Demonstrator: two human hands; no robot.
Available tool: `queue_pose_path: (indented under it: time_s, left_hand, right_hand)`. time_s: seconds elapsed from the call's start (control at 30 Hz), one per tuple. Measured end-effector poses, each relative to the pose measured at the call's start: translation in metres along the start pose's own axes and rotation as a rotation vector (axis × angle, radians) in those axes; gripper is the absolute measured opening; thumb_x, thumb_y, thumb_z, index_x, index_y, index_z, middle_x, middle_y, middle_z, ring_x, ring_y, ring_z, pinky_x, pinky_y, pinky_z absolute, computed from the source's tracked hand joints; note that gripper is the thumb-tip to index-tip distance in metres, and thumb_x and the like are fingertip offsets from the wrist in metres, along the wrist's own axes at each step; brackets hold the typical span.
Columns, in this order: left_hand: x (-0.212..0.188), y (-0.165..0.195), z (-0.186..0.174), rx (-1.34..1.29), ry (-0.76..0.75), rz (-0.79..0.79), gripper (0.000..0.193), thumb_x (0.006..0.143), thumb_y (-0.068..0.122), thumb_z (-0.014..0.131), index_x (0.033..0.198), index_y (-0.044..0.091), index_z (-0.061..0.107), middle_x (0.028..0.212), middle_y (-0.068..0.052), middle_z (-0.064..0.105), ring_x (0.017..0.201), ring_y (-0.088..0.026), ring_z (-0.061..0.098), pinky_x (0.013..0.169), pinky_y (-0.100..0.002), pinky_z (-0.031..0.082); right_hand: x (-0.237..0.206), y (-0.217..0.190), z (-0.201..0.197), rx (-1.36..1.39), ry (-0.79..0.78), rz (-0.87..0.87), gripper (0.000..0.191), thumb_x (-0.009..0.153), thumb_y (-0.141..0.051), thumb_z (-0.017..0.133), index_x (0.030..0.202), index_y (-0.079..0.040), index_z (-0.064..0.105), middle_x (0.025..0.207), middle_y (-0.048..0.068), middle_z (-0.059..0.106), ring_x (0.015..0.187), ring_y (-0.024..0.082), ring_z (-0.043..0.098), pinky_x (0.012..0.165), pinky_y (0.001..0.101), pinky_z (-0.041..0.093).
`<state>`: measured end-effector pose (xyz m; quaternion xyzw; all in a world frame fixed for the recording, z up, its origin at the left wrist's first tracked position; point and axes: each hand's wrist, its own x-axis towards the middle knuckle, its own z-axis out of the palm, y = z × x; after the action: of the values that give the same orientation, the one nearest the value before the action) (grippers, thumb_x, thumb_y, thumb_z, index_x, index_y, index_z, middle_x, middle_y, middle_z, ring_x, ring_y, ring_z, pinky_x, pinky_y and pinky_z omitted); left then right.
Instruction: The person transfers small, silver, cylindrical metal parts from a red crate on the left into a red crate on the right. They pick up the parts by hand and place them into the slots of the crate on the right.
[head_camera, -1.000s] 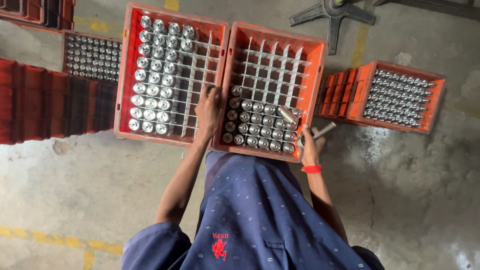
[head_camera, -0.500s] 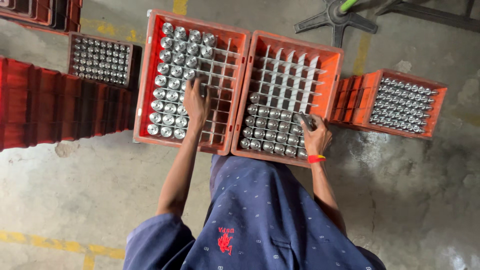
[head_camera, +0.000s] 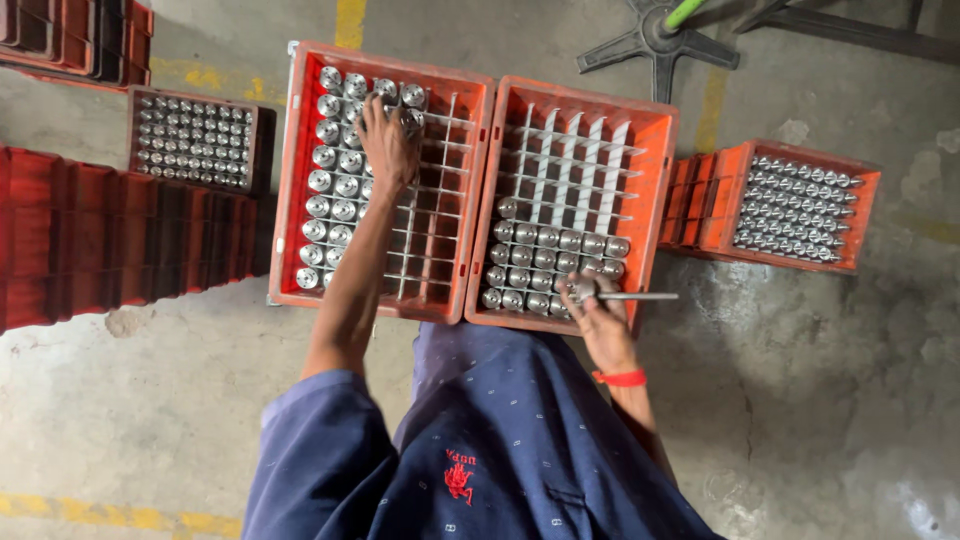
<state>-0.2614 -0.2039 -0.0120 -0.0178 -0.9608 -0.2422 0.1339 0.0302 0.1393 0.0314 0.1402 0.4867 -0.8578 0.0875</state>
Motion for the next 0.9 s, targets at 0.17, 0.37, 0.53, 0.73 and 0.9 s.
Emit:
queue_pose_path:
  time_s: [0.17,0.37,0.53,0.73,0.9]
  left_hand:
    - [-0.026,0.001,-0.047,-0.525,0.120,0.068,0.049,0.084,0.036,0.090,0.117,0.008,0.067,0.129,-0.017,0.062,0.125,-0.030,0.058,0.109,-0.049,0.050]
    - [-0.111,0.082,-0.029,-1.317,-0.324,-0.606,0.041,0.077,0.032,0.083,0.100,0.016,0.054,0.079,-0.004,0.065,0.065,-0.016,0.065,0.059,-0.035,0.054]
    - [-0.195,0.125,-0.016,-0.760,-0.372,-0.269,0.044,0.077,0.020,0.082,0.116,0.006,0.068,0.085,-0.013,0.074,0.072,-0.027,0.070,0.065,-0.042,0.057]
    - [-0.240,0.150,-0.029,-0.505,-0.479,-0.209,0.047,0.070,0.009,0.076,0.116,0.011,0.069,0.084,-0.022,0.072,0.081,-0.041,0.071,0.070,-0.050,0.054]
    - [-0.241,0.163,-0.032,-0.433,-0.562,-0.156,0.040,0.068,0.014,0.079,0.107,0.012,0.072,0.083,-0.021,0.073,0.081,-0.042,0.071,0.073,-0.053,0.053]
  right_hand:
    - [-0.019,0.007,-0.001,-0.040,0.136,0.125,0.045,0.103,-0.018,0.055,0.147,-0.009,0.047,0.133,0.017,0.061,0.118,0.033,0.063,0.096,0.0425,0.050]
    - [0.005,0.013,0.004,-0.145,0.054,0.049,0.043,0.107,-0.020,0.056,0.144,-0.001,0.046,0.142,0.008,0.062,0.130,0.015,0.059,0.104,0.0274,0.045]
    - [0.020,0.003,0.025,-0.398,0.022,-0.052,0.060,0.097,-0.012,0.075,0.152,0.002,0.054,0.124,0.008,0.059,0.104,0.013,0.053,0.092,0.0275,0.044]
    - [0.021,-0.021,0.043,-0.509,-0.178,-0.125,0.066,0.095,-0.027,0.076,0.147,0.005,0.052,0.136,0.009,0.064,0.121,0.015,0.061,0.104,0.0284,0.048]
    - [0.020,-0.023,0.034,-0.602,-0.334,-0.194,0.067,0.094,-0.032,0.079,0.143,0.006,0.053,0.144,0.013,0.060,0.130,0.019,0.059,0.111,0.0327,0.046]
